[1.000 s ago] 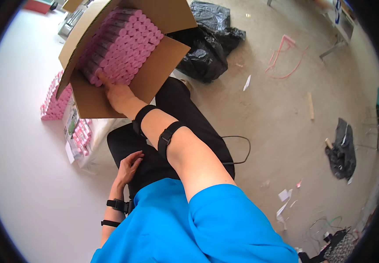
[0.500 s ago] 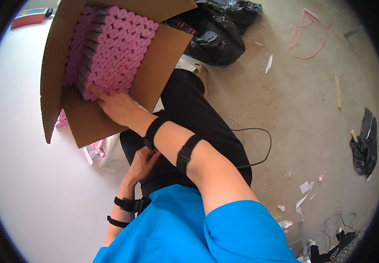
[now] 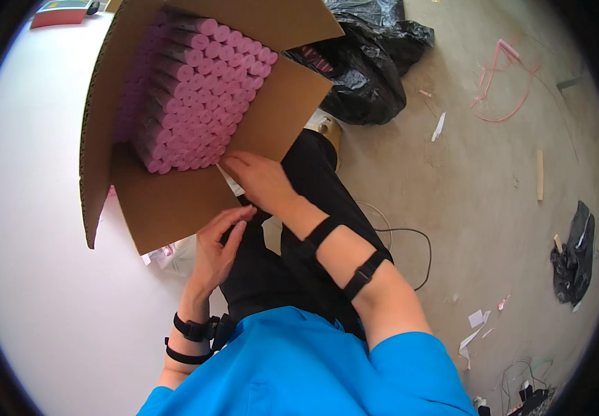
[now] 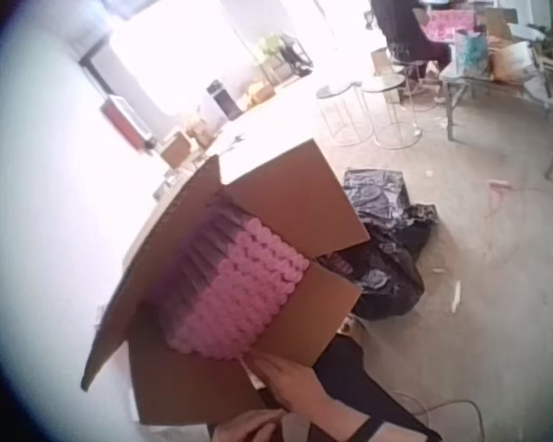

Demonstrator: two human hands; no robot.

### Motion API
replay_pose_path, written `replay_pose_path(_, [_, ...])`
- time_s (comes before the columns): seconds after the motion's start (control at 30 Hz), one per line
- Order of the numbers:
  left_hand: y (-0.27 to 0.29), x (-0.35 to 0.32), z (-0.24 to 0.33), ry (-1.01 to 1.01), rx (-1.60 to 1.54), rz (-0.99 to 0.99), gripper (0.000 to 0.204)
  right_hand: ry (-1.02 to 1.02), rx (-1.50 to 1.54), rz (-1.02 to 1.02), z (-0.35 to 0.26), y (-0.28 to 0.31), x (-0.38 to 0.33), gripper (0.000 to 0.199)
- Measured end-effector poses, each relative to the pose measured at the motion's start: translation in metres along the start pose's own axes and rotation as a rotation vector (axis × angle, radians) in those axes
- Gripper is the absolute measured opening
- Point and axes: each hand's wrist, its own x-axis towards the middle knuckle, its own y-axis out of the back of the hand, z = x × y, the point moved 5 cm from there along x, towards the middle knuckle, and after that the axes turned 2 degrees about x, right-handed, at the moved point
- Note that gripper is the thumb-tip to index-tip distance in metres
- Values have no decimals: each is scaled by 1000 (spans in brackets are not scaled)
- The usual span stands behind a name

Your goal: Packing pink cylindrical products into a cardboard box.

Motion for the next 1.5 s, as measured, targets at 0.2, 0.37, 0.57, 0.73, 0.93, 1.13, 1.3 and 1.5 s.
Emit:
replay_pose_path(0.2, [36, 18, 8, -112, 190, 467, 33, -108, -44, -53, 28, 32, -34, 29])
replay_pose_path(0.37, [54, 35, 10, -101, 49, 632, 36, -82, -78, -41, 29, 33, -31, 24])
replay_pose_path(0.57, [56, 53, 3, -175, 305, 644, 45, -77, -107, -60, 29, 30, -31, 22])
replay_pose_path(0.73, [48, 43, 3, -124, 448, 691, 51, -74, -117, -63, 24, 29, -27, 20])
replay_pose_path(0.93, [51, 41, -5, -21, 463, 657, 58, -67, -131, -53, 26, 28, -28, 18])
replay_pose_path(1.13, [51, 52, 18, -179, 613, 677, 58, -74, -151, -68, 28, 26, -29, 20])
replay_pose_path(1.3, [50, 76, 12, -19, 599, 593, 58, -66, -165, -67, 28, 27, -28, 20])
replay_pose_path(1.5, [46, 82, 23, -135, 494, 593, 55, -79, -142, -62, 31, 27, -27, 21])
